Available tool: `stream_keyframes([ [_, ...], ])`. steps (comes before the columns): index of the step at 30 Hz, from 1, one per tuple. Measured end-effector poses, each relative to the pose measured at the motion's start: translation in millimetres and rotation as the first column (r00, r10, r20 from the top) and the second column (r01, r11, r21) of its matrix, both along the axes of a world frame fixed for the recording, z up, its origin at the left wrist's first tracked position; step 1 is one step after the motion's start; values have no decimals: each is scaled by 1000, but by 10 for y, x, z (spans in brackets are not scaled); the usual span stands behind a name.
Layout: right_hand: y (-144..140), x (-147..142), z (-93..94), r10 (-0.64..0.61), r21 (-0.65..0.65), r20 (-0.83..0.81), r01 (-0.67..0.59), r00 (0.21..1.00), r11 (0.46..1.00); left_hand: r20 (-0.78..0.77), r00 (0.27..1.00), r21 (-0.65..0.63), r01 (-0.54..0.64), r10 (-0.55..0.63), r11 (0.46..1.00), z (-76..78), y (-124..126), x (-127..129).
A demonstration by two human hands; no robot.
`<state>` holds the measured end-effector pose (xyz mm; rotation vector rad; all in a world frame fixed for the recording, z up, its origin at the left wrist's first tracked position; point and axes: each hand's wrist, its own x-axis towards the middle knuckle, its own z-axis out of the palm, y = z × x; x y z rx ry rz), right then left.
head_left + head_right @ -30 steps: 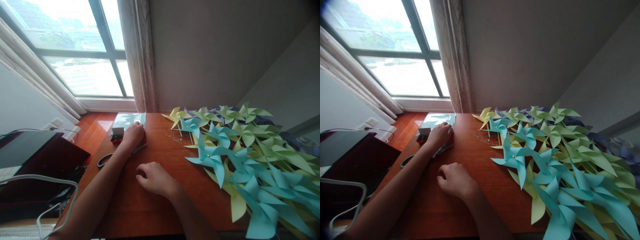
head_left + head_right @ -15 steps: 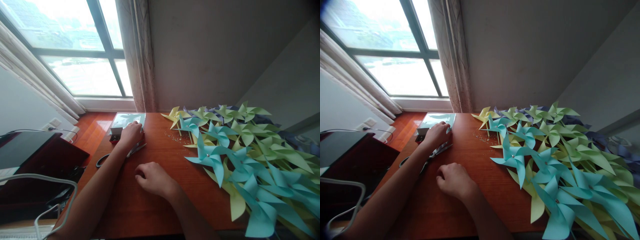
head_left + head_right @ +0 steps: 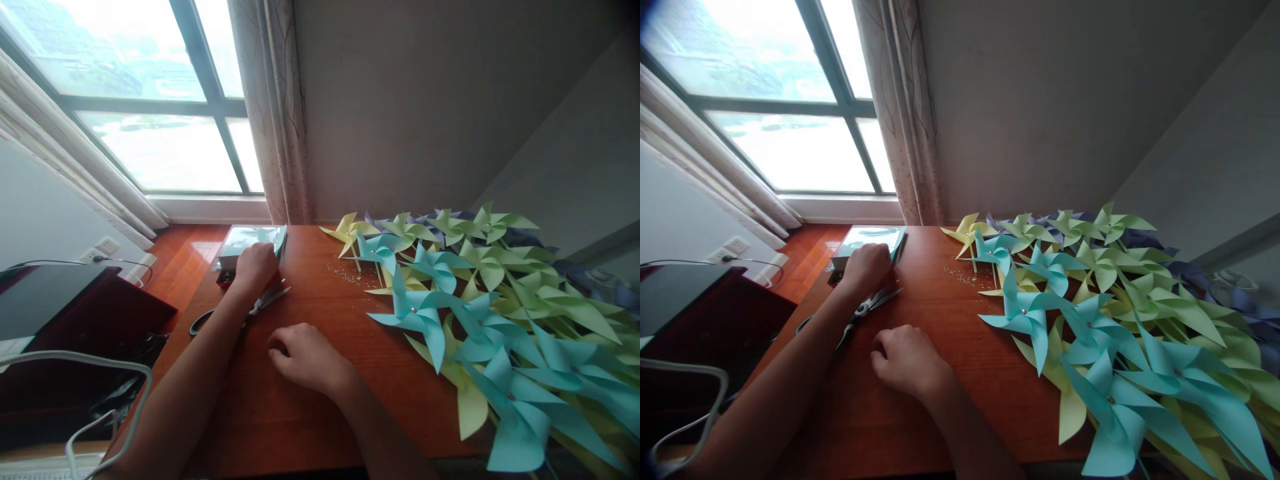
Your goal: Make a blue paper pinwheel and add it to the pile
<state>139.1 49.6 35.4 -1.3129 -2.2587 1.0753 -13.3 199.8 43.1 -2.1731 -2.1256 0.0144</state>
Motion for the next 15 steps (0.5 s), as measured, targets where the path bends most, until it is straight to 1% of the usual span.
stream_keyframes([
  [2,20,16,-7,-50,14,-2,50,999,999,9,1000,19,-17,17,1000,-3,2,-23],
  [4,76,50,-6,-131,34,9,130,991,991,23,999,36,-31,30,999,-1,-4,-41],
  [8,348,121,28,-301,79,59,296,952,952,57,998,58,-34,30,998,16,-37,-82],
  [11,671,65,51,-336,87,86,328,938,940,85,996,68,-33,27,997,27,-63,-115],
  [15,1076,-176,13,-356,88,119,347,927,934,129,992,79,-15,5,997,34,-79,-124],
])
